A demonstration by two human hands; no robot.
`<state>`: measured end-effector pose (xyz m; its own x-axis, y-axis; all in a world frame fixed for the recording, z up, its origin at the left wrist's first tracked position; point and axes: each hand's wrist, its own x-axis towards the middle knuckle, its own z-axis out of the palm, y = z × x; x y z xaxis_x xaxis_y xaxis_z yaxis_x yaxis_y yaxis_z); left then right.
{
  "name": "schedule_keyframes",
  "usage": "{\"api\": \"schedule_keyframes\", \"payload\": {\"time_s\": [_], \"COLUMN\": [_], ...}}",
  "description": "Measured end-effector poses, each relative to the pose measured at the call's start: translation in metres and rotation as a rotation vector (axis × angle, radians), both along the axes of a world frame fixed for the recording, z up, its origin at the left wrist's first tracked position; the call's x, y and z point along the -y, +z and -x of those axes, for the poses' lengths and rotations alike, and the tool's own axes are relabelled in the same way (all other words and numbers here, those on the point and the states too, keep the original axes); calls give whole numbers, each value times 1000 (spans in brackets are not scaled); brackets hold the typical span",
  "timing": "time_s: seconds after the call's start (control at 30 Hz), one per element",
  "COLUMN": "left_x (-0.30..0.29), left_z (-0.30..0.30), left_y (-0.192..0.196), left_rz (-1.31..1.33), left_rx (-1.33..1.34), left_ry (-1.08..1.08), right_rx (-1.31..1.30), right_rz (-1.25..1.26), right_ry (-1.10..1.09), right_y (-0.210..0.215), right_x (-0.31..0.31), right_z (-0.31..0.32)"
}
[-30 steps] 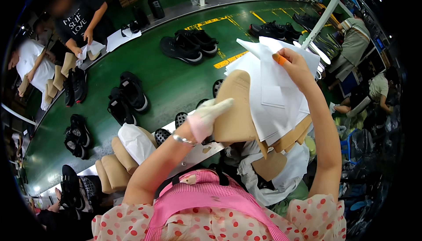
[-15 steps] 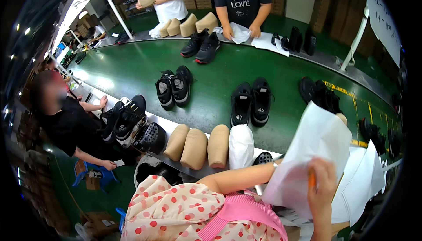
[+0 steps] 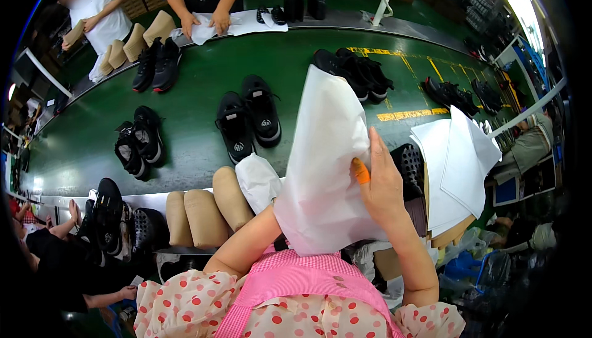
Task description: The person inserts shoe trees into black sneakers, wipes the shoes with a white cloth, and places them into white tissue paper. The person then places the wrapped shoes on the assembly line.
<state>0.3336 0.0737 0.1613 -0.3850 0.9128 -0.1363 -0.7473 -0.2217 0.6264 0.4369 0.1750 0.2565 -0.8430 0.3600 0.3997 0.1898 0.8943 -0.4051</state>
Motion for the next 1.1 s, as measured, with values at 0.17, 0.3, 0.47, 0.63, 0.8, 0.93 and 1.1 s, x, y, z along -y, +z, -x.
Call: {"api": "schedule_keyframes", "payload": {"time_s": [0.17, 0.3, 0.47, 0.63, 0.8, 0.93, 1.1], "left_x": [16, 30, 44, 47, 45, 44, 42], "left_z": [-9, -14, -15, -12, -7, -4, 7], "left_y": [0, -2, -3, -4, -3, -4, -3], "left_rz": [21, 43, 64, 76, 89, 102, 147], "left_rx": [-49, -81, -114, -157, -214, -277, -552], "left_ry": [15, 21, 38, 49, 50, 26, -73], "right_rx": [-18, -41, -108, 59, 159, 147, 105], "right_rz": [23, 10, -113, 258, 733, 947, 958], "right_ry": [-58, -108, 102, 10, -32, -50, -42], "right_y": [6, 9, 10, 1, 6, -3, -5], "right_x": [-9, -5, 11, 4, 7, 8, 17], "right_z": [14, 17, 15, 11, 2, -6, -6]}}
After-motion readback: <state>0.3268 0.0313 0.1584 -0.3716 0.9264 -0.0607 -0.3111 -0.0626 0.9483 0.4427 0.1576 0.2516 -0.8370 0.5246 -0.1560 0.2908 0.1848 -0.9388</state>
